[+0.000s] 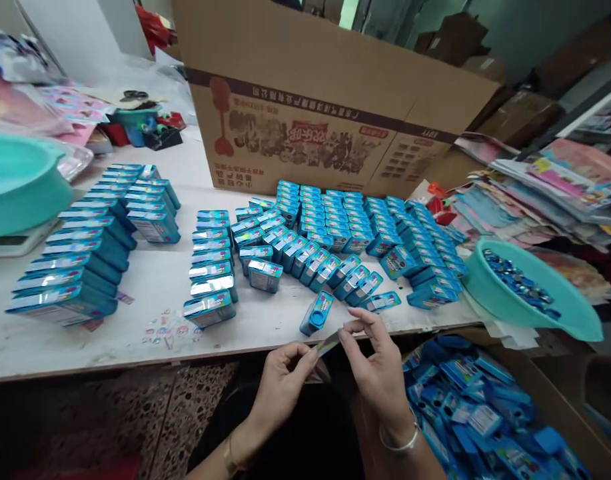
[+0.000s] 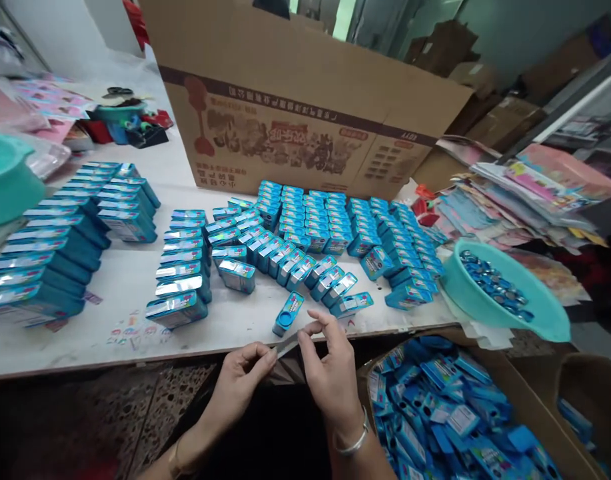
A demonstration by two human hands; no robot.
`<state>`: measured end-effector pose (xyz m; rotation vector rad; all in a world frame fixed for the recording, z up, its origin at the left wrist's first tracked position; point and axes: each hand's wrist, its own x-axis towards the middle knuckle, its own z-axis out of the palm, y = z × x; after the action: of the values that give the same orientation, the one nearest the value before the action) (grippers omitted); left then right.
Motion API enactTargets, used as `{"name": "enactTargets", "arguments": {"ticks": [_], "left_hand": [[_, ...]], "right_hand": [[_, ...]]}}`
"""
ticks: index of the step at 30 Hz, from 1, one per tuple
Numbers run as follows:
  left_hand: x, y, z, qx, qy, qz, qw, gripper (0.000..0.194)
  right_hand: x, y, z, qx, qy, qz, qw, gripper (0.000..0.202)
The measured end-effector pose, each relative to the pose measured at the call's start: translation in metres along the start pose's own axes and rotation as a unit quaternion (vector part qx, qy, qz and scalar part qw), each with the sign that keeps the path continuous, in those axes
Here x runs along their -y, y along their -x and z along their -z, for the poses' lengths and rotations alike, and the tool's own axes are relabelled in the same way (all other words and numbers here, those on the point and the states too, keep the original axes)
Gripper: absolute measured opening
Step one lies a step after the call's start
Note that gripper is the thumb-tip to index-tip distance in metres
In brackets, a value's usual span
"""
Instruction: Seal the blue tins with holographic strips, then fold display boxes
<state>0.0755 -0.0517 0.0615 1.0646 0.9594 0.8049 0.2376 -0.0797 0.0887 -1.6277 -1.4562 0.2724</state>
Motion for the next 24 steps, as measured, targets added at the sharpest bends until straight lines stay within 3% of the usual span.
{"name": "enactTargets", "arguments": {"ticks": [4,8,16,24], "left_hand": [[0.014,-0.004,-0.005,-0.098,-0.005,-0.003,0.995,0.039],[0.027,-0.01,-0.011,-0.144,0.002,0.005,0.99,0.037],[0.036,-0.023,-0.016,-0.159,0.008,0.005,0.987,0.037],[0.048,-0.038,-0.023,-0.16,0.027,-0.005,0.987,0.036]], "right_hand": [[-0.009,-0.017,-0.014,0.035,0.032,0.075,0.996,0.03],[-0.017,-0.029,-0.023,0.068,0.069,0.128,0.987,0.032],[-0.03,-0.044,-0.028,0.098,0.096,0.161,0.977,0.034],[-0.036,-0.046,-0.04,0.114,0.064,0.138,0.982,0.031]]}}
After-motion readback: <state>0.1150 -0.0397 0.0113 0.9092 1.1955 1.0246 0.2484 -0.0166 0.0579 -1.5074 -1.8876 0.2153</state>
